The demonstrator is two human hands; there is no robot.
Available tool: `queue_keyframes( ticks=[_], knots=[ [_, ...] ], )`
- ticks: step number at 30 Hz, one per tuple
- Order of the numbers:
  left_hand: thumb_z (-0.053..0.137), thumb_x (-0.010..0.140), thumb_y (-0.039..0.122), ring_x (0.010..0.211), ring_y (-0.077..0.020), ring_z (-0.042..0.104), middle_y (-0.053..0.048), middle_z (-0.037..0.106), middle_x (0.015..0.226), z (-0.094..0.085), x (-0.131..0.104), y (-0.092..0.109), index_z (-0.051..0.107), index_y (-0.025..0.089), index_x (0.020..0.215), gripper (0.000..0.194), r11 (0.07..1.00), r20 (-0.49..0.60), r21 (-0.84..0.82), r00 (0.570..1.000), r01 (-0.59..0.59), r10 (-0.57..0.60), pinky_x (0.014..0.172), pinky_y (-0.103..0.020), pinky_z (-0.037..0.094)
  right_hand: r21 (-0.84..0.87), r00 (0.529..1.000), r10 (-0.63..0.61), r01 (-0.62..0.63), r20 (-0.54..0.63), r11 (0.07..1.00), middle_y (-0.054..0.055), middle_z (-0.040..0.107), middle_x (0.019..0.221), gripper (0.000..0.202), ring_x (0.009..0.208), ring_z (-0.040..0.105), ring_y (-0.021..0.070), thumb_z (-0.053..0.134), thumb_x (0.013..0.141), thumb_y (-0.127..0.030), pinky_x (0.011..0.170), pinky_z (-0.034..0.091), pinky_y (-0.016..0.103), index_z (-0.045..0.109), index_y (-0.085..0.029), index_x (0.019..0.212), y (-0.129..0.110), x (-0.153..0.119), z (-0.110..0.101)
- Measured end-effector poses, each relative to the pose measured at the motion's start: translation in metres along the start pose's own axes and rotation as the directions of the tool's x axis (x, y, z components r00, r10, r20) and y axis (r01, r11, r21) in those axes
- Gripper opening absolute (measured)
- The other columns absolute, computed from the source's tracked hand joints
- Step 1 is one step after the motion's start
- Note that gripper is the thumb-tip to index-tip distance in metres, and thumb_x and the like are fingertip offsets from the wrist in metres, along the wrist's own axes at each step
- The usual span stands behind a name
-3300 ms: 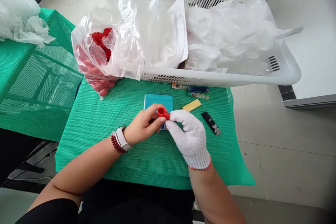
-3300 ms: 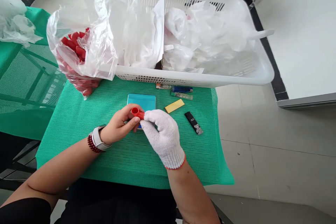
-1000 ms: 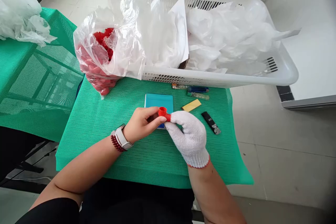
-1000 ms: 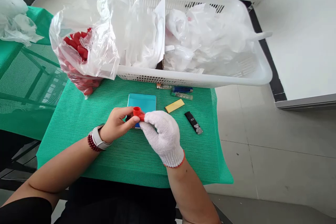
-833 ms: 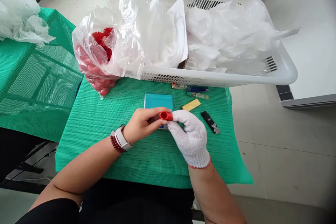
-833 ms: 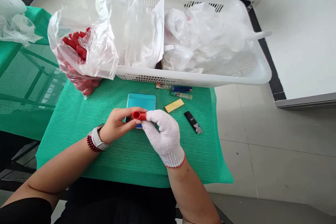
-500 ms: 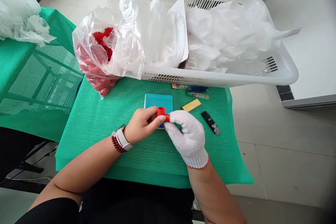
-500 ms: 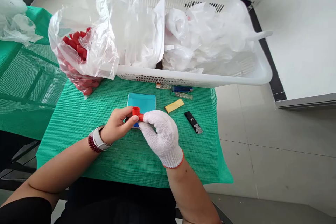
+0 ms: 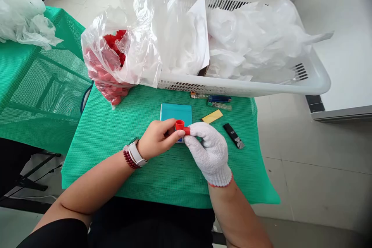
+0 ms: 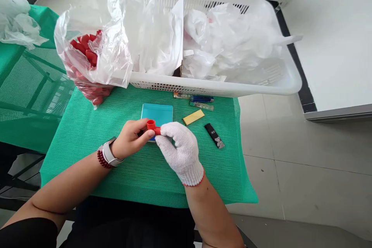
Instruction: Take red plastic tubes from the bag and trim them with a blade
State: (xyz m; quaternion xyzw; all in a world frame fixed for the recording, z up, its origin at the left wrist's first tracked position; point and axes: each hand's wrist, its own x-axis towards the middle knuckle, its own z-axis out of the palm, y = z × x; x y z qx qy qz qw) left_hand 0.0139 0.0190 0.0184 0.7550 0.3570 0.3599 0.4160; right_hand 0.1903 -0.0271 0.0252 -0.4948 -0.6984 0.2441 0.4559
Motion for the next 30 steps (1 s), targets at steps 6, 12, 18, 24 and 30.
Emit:
queue_keyframes(
  ticks=[6,12,18,24,30],
  knots=[
    [0.044,0.099,0.051,0.043,-0.0129,0.043,0.002,0.05,0.052,0.0007,-0.0008,0.0004,0.058,0.025,0.079,0.036,0.997,-0.005,0.063,0.999,-0.036,0.037,0.042,-0.03,0.033,-0.03,0.999,-0.048,0.047,-0.022,0.998,0.003,0.07,0.09,0.005,0.082,0.066,0.0144,0.065,0.088,-0.016,0.075,0.054,0.029,0.066,-0.019,0.092,0.0002,0.001,0.0004],
    [0.047,0.101,0.039,0.06,-0.0101,0.06,-0.003,0.071,0.082,0.0007,-0.0013,0.0025,0.059,0.018,0.108,0.026,0.99,0.006,0.068,0.992,-0.126,0.126,0.054,-0.021,0.045,0.067,0.999,0.038,-0.037,-0.01,0.997,0.002,0.069,0.089,0.007,0.079,0.066,0.0139,0.062,0.09,-0.018,0.072,0.055,0.029,0.067,-0.02,0.094,0.0014,-0.0017,0.0],
    [0.044,0.1,0.048,0.043,-0.0066,0.038,0.007,0.044,0.051,0.0,-0.0014,-0.0018,0.05,0.018,0.073,0.041,0.984,-0.046,0.133,0.991,-0.12,0.127,0.044,-0.019,0.029,0.02,1.0,0.013,-0.013,-0.004,1.0,0.002,0.069,0.089,0.007,0.081,0.066,0.014,0.062,0.09,-0.018,0.073,0.054,0.029,0.068,-0.02,0.094,-0.0006,-0.0011,0.0008],
    [0.045,0.1,0.046,0.047,-0.0075,0.042,0.005,0.05,0.056,0.0004,0.0006,0.0,0.055,0.017,0.081,0.036,0.98,-0.034,0.147,0.989,-0.135,0.142,0.047,-0.019,0.031,0.095,0.998,0.055,-0.055,-0.001,0.994,0.003,0.069,0.093,0.008,0.082,0.066,0.015,0.062,0.09,-0.017,0.074,0.055,0.031,0.066,-0.021,0.095,0.004,-0.003,0.0017],
    [0.047,0.1,0.047,0.049,-0.008,0.044,0.004,0.055,0.058,0.0008,0.0003,-0.0026,0.057,0.017,0.084,0.036,0.992,-0.006,0.081,0.995,-0.098,0.099,0.048,-0.019,0.033,0.173,0.989,0.144,-0.147,0.029,0.974,0.001,0.067,0.09,0.009,0.077,0.064,0.0138,0.06,0.092,-0.021,0.069,0.054,0.03,0.068,-0.021,0.096,0.0027,-0.004,0.0006]
  ],
)
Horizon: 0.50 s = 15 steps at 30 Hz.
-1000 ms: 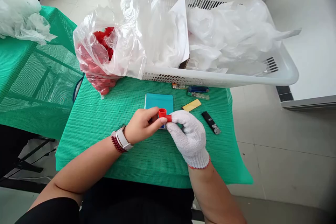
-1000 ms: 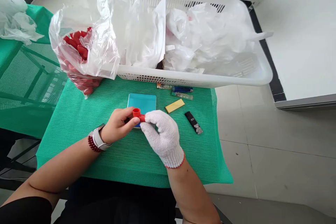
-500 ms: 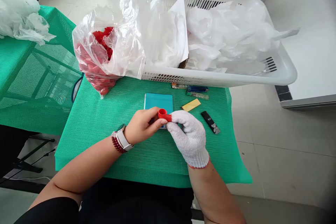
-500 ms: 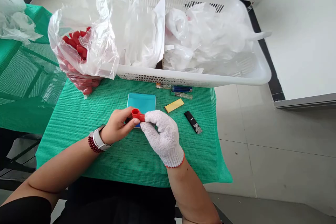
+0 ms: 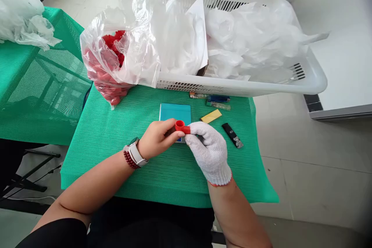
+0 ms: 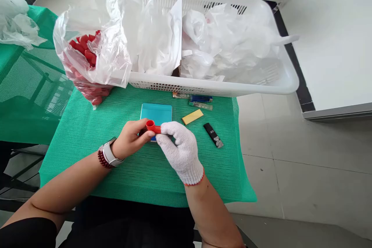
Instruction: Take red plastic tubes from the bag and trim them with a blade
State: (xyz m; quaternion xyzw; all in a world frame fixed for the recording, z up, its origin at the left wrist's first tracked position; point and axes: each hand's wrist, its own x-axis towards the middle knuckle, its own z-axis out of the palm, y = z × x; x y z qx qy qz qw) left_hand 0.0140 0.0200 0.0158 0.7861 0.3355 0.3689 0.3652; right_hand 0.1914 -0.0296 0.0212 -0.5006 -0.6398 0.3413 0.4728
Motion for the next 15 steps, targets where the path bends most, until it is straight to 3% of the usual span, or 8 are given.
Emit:
queue_keyframes(
  ticks=[5,12,15],
  knots=[
    [0.043,0.1,0.051,0.046,-0.0075,0.039,0.005,0.047,0.053,-0.0011,-0.0004,-0.0008,0.053,0.017,0.072,0.045,0.998,0.032,-0.034,0.999,0.045,-0.043,0.047,-0.02,0.029,-0.042,0.999,-0.035,0.036,0.023,0.998,0.001,0.068,0.089,0.009,0.078,0.064,0.0126,0.062,0.09,-0.019,0.07,0.052,0.028,0.069,-0.021,0.096,-0.0046,0.0028,-0.0003],
    [0.05,0.098,0.048,0.048,-0.0069,0.04,0.005,0.051,0.057,-0.0009,0.0028,0.0016,0.06,0.017,0.084,0.036,1.0,0.004,-0.02,1.0,0.006,-0.006,0.047,-0.018,0.032,-0.047,0.999,0.021,-0.022,-0.026,0.999,0.002,0.068,0.089,0.008,0.078,0.064,0.0144,0.058,0.091,-0.022,0.069,0.054,0.03,0.066,-0.02,0.092,-0.0035,0.0025,0.0001],
    [0.049,0.098,0.051,0.046,-0.0069,0.038,0.006,0.047,0.053,-0.0016,0.0018,0.0007,0.056,0.017,0.074,0.043,0.999,0.018,-0.026,1.0,0.022,-0.022,0.046,-0.019,0.029,-0.048,0.999,0.038,-0.038,0.0,0.998,0.002,0.067,0.088,0.008,0.078,0.065,0.015,0.058,0.092,-0.023,0.069,0.055,0.03,0.065,-0.02,0.091,-0.0041,0.0016,-0.0002]
  ],
)
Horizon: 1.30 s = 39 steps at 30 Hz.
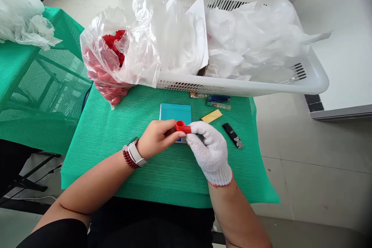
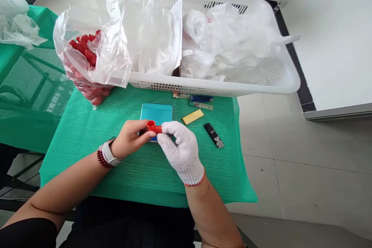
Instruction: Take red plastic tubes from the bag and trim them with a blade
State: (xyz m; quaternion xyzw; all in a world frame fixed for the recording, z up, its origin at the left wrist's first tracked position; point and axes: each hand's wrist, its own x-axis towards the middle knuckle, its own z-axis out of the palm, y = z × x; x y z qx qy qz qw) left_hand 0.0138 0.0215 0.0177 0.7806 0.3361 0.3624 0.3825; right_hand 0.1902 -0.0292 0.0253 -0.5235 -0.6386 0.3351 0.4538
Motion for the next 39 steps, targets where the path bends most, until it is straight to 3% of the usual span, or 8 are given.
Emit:
queue_keyframes(
  ticks=[7,15,22,26,31,39],
  knots=[
    [0.045,0.099,0.051,0.047,-0.0084,0.042,0.004,0.051,0.054,-0.0007,-0.0018,-0.0015,0.055,0.017,0.074,0.043,0.999,0.011,0.005,0.999,0.046,-0.046,0.048,-0.021,0.031,-0.082,0.998,-0.035,0.038,0.043,0.996,0.001,0.067,0.084,0.006,0.077,0.064,0.0137,0.06,0.092,-0.024,0.07,0.053,0.028,0.066,-0.021,0.092,-0.0023,0.0022,0.0011],
    [0.049,0.099,0.044,0.055,-0.0094,0.052,0.0,0.063,0.069,0.001,-0.0006,-0.0006,0.061,0.016,0.096,0.031,0.999,0.059,-0.02,0.998,0.036,-0.035,0.052,-0.02,0.039,-0.087,0.998,-0.049,0.046,-0.039,0.995,0.0,0.066,0.082,0.006,0.07,0.06,0.0118,0.058,0.091,-0.023,0.066,0.053,0.027,0.063,-0.02,0.09,-0.0002,0.0007,0.0012],
    [0.045,0.099,0.051,0.048,-0.0086,0.048,0.002,0.058,0.056,-0.0004,-0.0029,-0.0033,0.056,0.016,0.076,0.043,0.996,0.031,-0.047,0.997,0.071,-0.07,0.048,-0.021,0.036,-0.07,0.998,-0.001,0.006,0.063,0.998,0.0,0.068,0.082,0.01,0.072,0.063,0.0124,0.057,0.093,-0.024,0.066,0.053,0.026,0.067,-0.02,0.092,-0.0036,0.0028,0.0015],
    [0.041,0.101,0.05,0.053,-0.0105,0.053,0.0,0.061,0.061,-0.0015,-0.0015,-0.0025,0.058,0.016,0.079,0.043,0.996,-0.002,-0.064,0.998,0.07,-0.07,0.052,-0.022,0.04,-0.121,0.991,-0.024,0.04,0.129,0.992,0.001,0.07,0.083,0.013,0.073,0.064,0.0129,0.055,0.093,-0.023,0.069,0.054,0.028,0.068,-0.02,0.092,-0.0059,0.005,0.0019],
    [0.048,0.099,0.044,0.054,-0.0088,0.052,-0.003,0.069,0.079,-0.0011,0.001,0.0,0.062,0.014,0.114,0.036,0.996,-0.022,-0.09,0.999,0.023,-0.025,0.052,-0.021,0.042,-0.128,0.996,-0.063,0.071,0.061,0.989,0.003,0.074,0.097,0.017,0.084,0.07,0.0158,0.056,0.094,-0.025,0.078,0.057,0.032,0.068,-0.021,0.105,-0.0032,0.0033,0.0027],
    [0.054,0.096,0.044,0.058,-0.0102,0.055,-0.002,0.068,0.07,-0.0017,-0.0003,0.0003,0.07,0.015,0.104,0.034,0.997,0.016,-0.066,0.999,0.051,-0.05,0.054,-0.021,0.043,-0.082,1.0,-0.013,0.012,-0.013,0.997,0.004,0.074,0.1,0.01,0.09,0.071,0.0183,0.061,0.091,-0.026,0.08,0.061,0.035,0.067,-0.021,0.097,0.0035,-0.0016,0.0028]
  ],
)
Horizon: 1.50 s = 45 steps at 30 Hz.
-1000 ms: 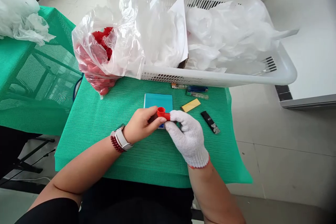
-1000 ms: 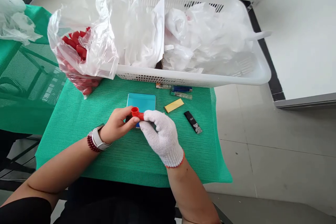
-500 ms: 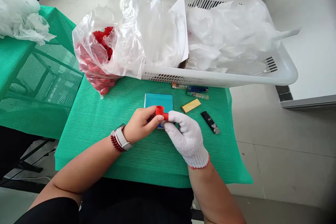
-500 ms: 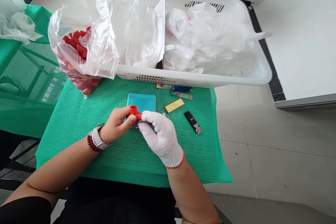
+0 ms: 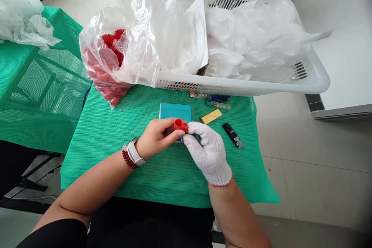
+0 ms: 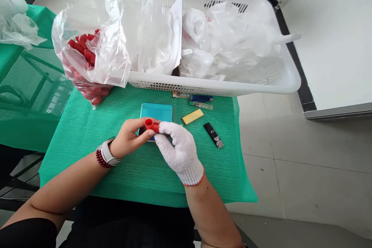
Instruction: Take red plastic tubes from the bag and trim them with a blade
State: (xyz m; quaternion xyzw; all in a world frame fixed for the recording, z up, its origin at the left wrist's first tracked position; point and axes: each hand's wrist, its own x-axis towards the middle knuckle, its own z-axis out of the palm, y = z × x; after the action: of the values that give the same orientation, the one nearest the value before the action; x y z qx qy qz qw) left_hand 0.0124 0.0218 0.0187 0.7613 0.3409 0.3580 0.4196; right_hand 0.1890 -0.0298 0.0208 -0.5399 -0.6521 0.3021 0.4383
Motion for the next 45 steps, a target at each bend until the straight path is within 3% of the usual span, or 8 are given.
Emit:
queue_keyframes(
  ticks=[8,15,22,29,33,39,45],
  knots=[
    [0.051,0.098,0.042,0.059,-0.0108,0.056,-0.003,0.069,0.075,0.0018,-0.0007,0.0002,0.068,0.015,0.105,0.033,0.999,-0.008,0.037,1.0,-0.001,0.001,0.055,-0.021,0.044,-0.028,0.999,-0.041,0.041,-0.004,0.999,0.004,0.073,0.099,0.01,0.085,0.07,0.0164,0.062,0.091,-0.026,0.076,0.059,0.033,0.065,-0.021,0.099,0.0011,0.0006,0.0002],
    [0.055,0.095,0.032,0.053,-0.008,0.051,-0.001,0.068,0.072,0.0026,0.0001,0.0034,0.066,0.014,0.111,0.026,0.999,-0.011,0.025,1.0,-0.024,0.024,0.052,-0.019,0.042,-0.053,0.997,-0.076,0.075,-0.02,0.996,0.002,0.074,0.093,0.007,0.081,0.07,0.0151,0.062,0.091,-0.024,0.072,0.058,0.029,0.065,-0.021,0.097,-0.0017,0.0037,0.0008],
    [0.054,0.096,0.04,0.051,-0.0077,0.046,0.001,0.061,0.061,0.0016,-0.0013,0.0038,0.069,0.015,0.088,0.03,1.0,-0.032,0.031,0.999,0.004,-0.003,0.049,-0.019,0.037,-0.102,0.993,-0.117,0.113,-0.029,0.988,0.002,0.071,0.088,0.004,0.077,0.068,0.0144,0.061,0.091,-0.022,0.07,0.056,0.029,0.064,-0.02,0.093,0.0002,0.0023,0.001],
    [0.056,0.094,0.044,0.047,-0.0064,0.036,0.006,0.043,0.052,0.0018,-0.0013,0.0024,0.054,0.016,0.066,0.04,0.996,-0.106,0.09,0.994,-0.028,0.038,0.045,-0.019,0.028,-0.161,0.952,-0.302,0.29,-0.055,0.943,0.007,0.071,0.095,0.01,0.089,0.068,0.0179,0.066,0.087,-0.016,0.079,0.056,0.035,0.065,-0.019,0.097,0.0008,0.0056,0.0008],
    [0.056,0.094,0.042,0.046,-0.0053,0.032,0.007,0.039,0.05,0.0023,-0.0003,0.0031,0.045,0.017,0.06,0.044,0.998,-0.112,0.05,0.992,-0.045,0.05,0.044,-0.018,0.024,-0.143,0.939,-0.335,0.322,-0.08,0.936,0.009,0.071,0.101,0.015,0.097,0.068,0.0199,0.068,0.085,-0.012,0.085,0.056,0.038,0.066,-0.019,0.098,-0.0006,0.0067,0.0003],
    [0.049,0.097,0.044,0.046,-0.0058,0.033,0.006,0.041,0.051,0.0026,-0.0012,0.0035,0.046,0.017,0.063,0.044,0.999,-0.05,0.03,0.998,-0.037,0.038,0.045,-0.018,0.025,-0.033,0.954,-0.301,0.3,-0.019,0.953,0.007,0.071,0.104,0.013,0.094,0.068,0.0187,0.068,0.085,-0.013,0.08,0.058,0.035,0.066,-0.021,0.095,-0.0034,0.0072,-0.0038],
    [0.041,0.101,0.048,0.049,-0.0087,0.041,0.004,0.049,0.058,0.0036,-0.0022,0.0027,0.052,0.017,0.079,0.039,0.98,-0.013,0.183,0.997,-0.074,0.078,0.049,-0.02,0.031,-0.021,0.962,-0.269,0.268,-0.042,0.963,0.005,0.071,0.099,0.011,0.092,0.068,0.0171,0.066,0.086,-0.012,0.08,0.056,0.034,0.065,-0.021,0.093,-0.0033,0.0078,-0.004]
  ],
)
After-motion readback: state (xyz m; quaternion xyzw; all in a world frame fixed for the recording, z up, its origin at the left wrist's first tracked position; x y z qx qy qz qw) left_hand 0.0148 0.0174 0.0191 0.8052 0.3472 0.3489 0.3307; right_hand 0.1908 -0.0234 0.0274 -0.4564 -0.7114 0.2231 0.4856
